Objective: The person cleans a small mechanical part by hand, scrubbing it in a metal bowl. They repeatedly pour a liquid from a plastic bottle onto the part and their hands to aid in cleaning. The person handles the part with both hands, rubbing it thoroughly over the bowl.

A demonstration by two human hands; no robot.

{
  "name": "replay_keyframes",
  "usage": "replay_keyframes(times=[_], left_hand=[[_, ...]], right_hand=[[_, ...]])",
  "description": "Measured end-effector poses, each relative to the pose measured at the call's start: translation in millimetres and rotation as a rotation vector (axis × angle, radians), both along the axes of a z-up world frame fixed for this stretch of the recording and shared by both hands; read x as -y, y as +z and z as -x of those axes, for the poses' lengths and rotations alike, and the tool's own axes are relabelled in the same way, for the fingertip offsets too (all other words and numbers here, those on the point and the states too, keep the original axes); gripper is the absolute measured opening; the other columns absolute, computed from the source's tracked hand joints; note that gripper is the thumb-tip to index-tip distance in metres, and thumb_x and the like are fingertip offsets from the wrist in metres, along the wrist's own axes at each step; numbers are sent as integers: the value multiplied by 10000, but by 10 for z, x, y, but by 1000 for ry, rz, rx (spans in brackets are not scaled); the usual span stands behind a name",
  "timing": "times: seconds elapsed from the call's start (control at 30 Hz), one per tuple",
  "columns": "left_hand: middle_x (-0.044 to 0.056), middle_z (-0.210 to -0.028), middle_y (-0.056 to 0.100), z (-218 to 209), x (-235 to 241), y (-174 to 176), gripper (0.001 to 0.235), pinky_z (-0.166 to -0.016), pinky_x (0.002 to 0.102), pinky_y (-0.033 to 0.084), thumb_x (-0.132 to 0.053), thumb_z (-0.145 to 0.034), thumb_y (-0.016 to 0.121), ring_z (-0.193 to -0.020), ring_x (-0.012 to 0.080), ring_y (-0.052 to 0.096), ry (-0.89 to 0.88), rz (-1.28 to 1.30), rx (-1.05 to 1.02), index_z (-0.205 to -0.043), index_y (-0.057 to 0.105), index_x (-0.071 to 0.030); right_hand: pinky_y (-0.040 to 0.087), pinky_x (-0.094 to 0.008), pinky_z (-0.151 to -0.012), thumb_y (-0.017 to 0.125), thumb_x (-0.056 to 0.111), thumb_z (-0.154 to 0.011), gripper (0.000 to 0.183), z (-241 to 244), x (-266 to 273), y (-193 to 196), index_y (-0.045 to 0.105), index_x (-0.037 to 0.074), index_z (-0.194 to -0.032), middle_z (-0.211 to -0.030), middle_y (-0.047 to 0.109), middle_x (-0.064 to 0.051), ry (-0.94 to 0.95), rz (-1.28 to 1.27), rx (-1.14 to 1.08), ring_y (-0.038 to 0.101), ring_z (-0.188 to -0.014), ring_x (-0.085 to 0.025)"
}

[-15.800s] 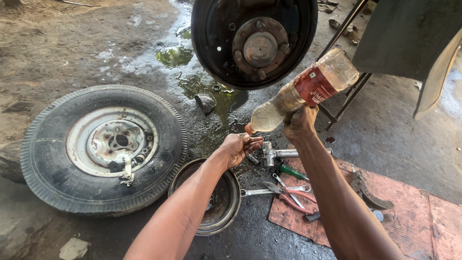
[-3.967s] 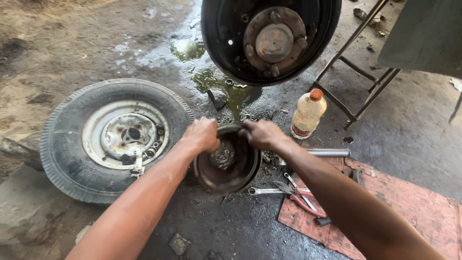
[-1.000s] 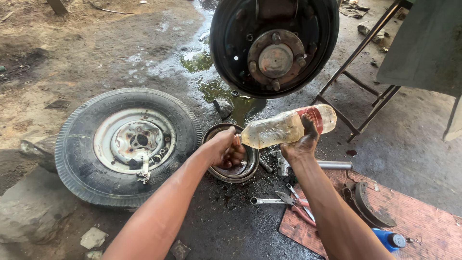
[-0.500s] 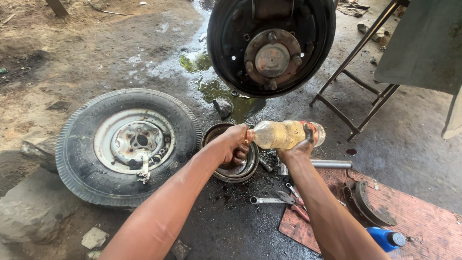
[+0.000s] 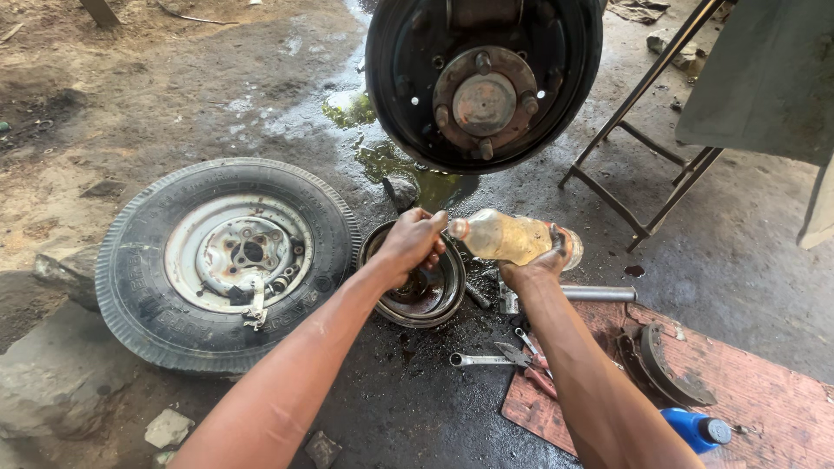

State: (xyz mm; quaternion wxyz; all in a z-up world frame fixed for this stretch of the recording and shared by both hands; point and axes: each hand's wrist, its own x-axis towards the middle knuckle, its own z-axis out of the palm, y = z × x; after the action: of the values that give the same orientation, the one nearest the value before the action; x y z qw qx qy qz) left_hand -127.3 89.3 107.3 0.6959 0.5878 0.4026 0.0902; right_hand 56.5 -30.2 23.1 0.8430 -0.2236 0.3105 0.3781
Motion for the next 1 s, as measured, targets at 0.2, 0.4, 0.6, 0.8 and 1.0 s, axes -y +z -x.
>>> replay_keyframes(times=[0.2, 0.4, 0.6, 0.8, 1.0], left_hand=[[111, -935, 655, 20, -86, -343, 478, -587, 316, 486, -407, -1056, 527, -667, 153, 552, -274, -203, -332, -1325, 564, -13], [174, -1292, 675, 401, 170, -586, 589, -1180, 598, 297, -546, -1050, 401, -1261, 323, 598, -995, -903, -888, -1265, 677, -71], [163, -1140, 756, 493, 161, -566, 748, -1086, 443, 525, -704, -823, 688, -1102, 288, 725, -1139, -800, -915, -1127, 762, -25], [184, -1368, 628, 663, -51, -513, 783, -1219, 508, 277, -745, -813, 628, -1404, 351, 443, -1188, -977, -947, -1182, 745, -64], [233, -1649, 262, 884, 169, -204, 819, -1237, 634, -9, -736, -913, 559, -1571, 436, 57, -1211, -1074, -1039, -1351, 653, -51]], right_hand=[[562, -536, -1049, 615, 437, -875, 629, -132, 52, -14, 512, 181, -1440, -1385, 671, -118, -10, -4, 47, 686, -1236, -314], [548, -543, -1076, 618, 430, -851, 626, -219, 130, -70, 522, 199, -1425, -1358, 678, -98, 5, 19, 87, 689, -1223, -304], [531, -545, -1091, 709, 326, -768, 705, -184, 45, -248, 502, 81, -1395, -1299, 674, -128, 76, -14, 253, 660, -1215, -320], [554, -537, -1080, 786, 276, -677, 776, 39, -147, -197, 512, 90, -1379, -1198, 658, -93, 84, 59, 441, 649, -1133, -284], [491, -595, -1014, 757, 328, -709, 666, 295, -255, 89, 495, 196, -1306, -1181, 650, -45, 61, 276, 494, 604, -1105, -233]])
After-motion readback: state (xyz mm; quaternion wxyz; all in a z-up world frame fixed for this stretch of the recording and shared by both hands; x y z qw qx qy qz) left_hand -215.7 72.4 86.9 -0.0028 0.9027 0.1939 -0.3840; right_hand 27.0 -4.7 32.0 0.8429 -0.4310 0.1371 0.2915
